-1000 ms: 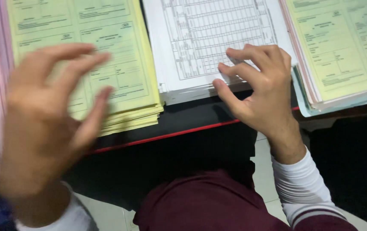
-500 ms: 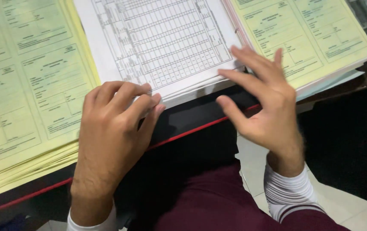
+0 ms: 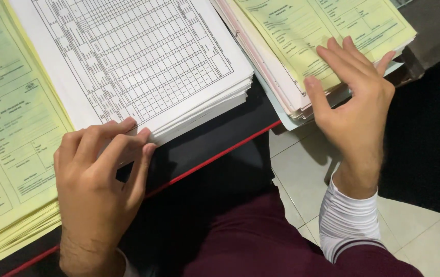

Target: Flipping through and organizing stacks of printed paper documents on a desk

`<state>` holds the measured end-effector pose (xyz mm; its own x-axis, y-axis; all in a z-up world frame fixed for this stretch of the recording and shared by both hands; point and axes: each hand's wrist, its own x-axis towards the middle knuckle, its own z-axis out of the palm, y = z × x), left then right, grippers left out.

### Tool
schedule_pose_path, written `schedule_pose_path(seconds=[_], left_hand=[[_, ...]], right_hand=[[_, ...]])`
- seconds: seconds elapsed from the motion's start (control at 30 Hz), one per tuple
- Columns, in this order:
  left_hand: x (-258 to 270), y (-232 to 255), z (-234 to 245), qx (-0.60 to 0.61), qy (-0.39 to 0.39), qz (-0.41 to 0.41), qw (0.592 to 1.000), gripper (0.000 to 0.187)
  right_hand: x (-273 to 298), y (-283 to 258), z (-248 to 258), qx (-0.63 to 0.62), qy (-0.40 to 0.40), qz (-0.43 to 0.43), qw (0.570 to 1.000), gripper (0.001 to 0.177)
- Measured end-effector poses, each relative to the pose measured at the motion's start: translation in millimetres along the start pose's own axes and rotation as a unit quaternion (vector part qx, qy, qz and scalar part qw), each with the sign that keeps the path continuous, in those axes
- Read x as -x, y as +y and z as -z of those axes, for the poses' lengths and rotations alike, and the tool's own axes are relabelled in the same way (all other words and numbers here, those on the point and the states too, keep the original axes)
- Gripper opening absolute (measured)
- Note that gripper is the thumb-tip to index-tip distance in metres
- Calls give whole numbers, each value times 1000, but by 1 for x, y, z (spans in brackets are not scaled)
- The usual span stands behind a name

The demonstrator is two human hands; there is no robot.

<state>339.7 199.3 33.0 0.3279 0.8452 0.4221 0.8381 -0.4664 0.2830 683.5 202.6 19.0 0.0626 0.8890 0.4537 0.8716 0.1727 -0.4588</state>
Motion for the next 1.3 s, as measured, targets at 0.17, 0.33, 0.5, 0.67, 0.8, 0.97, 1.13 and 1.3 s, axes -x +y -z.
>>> schedule_pose_path(seconds=[0.17,0.33,0.5,0.67,0.8,0.97,1.13,1.3], left_hand=[[-4,2,5,15,-12,-4,1000,11],[-11,3,9,-7,-27,7,1000,14],[-21,11,3,-124,11,-22,992,31],[-23,51,6,123,156,-138,970,28],[-13,57,13,105,144,-169,969,70],[8,37,31,172,198,-174,949,19],[51,13,63,154,187,-68,968,16],[85,-3,83,121,218,17,968,26]], right_hand=[[-1,2,5,-19,64,10,998,45],[3,-4,9,-18,100,71,992,48],[12,-29,6,-12,134,133,982,23],[20,-80,-6,-46,97,206,973,19],[28,-104,-17,-79,73,271,956,8],[36,-117,-15,-101,-17,268,958,27],[43,-117,-29,-89,5,279,956,28],[44,-145,-51,-111,31,311,944,20]])
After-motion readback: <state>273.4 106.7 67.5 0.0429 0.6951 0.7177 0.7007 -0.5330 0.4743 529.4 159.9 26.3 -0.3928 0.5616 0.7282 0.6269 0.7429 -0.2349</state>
